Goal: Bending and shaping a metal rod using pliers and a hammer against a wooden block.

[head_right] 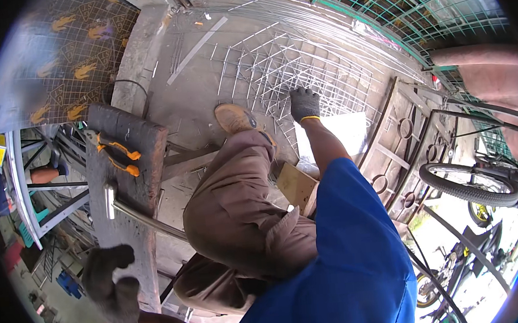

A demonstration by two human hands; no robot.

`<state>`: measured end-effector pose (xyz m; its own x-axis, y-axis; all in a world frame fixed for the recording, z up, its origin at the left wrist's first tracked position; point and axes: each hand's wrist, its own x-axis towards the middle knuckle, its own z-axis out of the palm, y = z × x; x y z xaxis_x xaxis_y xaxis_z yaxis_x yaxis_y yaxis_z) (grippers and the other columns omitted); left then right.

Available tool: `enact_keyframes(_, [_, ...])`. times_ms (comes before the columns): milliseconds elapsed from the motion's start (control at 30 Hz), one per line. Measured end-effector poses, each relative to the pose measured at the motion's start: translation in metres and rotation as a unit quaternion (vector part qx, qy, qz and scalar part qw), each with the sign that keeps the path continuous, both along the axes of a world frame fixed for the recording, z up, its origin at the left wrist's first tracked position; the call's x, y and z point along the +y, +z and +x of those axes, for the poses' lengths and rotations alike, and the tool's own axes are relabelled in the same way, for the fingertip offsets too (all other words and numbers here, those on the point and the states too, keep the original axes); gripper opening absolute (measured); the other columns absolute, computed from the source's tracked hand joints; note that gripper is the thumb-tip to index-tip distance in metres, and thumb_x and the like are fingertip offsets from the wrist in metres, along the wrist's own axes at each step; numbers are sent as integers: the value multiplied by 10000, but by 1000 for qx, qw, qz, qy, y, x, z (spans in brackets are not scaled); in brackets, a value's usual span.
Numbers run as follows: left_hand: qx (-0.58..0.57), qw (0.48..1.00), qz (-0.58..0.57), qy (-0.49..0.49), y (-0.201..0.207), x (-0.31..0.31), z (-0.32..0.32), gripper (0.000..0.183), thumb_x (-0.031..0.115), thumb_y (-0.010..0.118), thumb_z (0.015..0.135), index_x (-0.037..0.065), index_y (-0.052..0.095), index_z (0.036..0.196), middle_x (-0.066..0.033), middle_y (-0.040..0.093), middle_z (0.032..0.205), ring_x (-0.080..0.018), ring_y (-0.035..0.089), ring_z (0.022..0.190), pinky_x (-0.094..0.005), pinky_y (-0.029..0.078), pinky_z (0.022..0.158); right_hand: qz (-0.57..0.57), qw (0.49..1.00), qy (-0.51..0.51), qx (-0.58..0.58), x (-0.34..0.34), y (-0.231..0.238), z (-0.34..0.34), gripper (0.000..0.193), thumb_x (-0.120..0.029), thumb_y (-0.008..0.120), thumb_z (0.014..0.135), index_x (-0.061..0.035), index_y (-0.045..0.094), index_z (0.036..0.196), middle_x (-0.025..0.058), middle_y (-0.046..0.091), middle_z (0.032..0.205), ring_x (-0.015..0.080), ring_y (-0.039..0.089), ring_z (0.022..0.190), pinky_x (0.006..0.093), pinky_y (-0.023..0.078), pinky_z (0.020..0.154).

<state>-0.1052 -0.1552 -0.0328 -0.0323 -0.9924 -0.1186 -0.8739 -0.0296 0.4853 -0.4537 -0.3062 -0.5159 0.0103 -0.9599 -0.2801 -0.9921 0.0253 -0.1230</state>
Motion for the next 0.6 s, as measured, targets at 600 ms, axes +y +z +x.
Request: enact_keyframes(600, [16,885,-268,380,-230,41,68,315,296,563,996,-3,650,946,-135,621,849,-261,578,768,-384,479,724,85,994,-61,-14,4,-19,31,291,-138,540,874,-134,629,1151,159,636,1175,360,567,1170,510,464,933])
